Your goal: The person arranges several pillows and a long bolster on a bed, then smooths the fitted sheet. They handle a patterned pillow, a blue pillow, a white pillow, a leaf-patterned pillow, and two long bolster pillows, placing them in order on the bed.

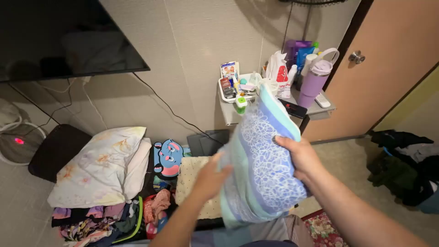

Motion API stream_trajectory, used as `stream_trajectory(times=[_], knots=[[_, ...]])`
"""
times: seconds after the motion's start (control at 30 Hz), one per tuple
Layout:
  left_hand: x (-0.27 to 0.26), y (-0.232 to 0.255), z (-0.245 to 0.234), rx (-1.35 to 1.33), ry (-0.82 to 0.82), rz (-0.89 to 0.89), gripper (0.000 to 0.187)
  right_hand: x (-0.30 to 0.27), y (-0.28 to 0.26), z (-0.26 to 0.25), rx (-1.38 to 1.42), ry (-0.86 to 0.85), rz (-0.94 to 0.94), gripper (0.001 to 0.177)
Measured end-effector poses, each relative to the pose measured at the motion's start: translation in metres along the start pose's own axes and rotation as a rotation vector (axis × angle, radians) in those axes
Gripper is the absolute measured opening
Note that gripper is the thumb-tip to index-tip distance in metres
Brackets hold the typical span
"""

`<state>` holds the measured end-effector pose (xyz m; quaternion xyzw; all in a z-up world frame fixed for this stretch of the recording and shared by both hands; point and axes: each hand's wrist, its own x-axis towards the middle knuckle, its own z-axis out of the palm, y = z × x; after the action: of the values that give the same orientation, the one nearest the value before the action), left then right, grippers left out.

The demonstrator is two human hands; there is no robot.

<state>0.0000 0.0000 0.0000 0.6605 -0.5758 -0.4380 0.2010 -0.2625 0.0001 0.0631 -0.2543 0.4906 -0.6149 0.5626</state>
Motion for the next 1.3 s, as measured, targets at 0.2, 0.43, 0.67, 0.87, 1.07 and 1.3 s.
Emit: stream_trajectory(times=[0.2,0.43,0.67,0.87,1.07,1.3], knots=[[-0.063,0.137,0.013,-0.025,-0.364,0.026,0.114,0.003,0.010,0.002,-0.123,0.111,0.127,0.047],[-0.022,0.155,0.071,-0.182,-0.586,-0.149,0.142,0.017,0.015,-0.041,-0.139,0.145,0.171,0.042],[-0.001,0.165,0.143,-0.065,-0.416,-0.039,0.098,0.039,0.027,-0.094,-0.380,0.168,0.244,0.043],[0.041,0.135,0.208,-0.040,-0.232,0.030,0.053,0.038,0.004,-0.123,-0.854,0.039,0.262,0.086],[0.040,0.155,0.213,-0.478,-0.022,-0.208,0.069,0.036,-0.039,-0.145,-0.864,-0.236,0.076,0.061],[0.048,0.126,0.169,-1.074,0.086,-0.194,0.069,0.073,-0.058,-0.202,-0.938,-0.310,-0.062,0.080]])
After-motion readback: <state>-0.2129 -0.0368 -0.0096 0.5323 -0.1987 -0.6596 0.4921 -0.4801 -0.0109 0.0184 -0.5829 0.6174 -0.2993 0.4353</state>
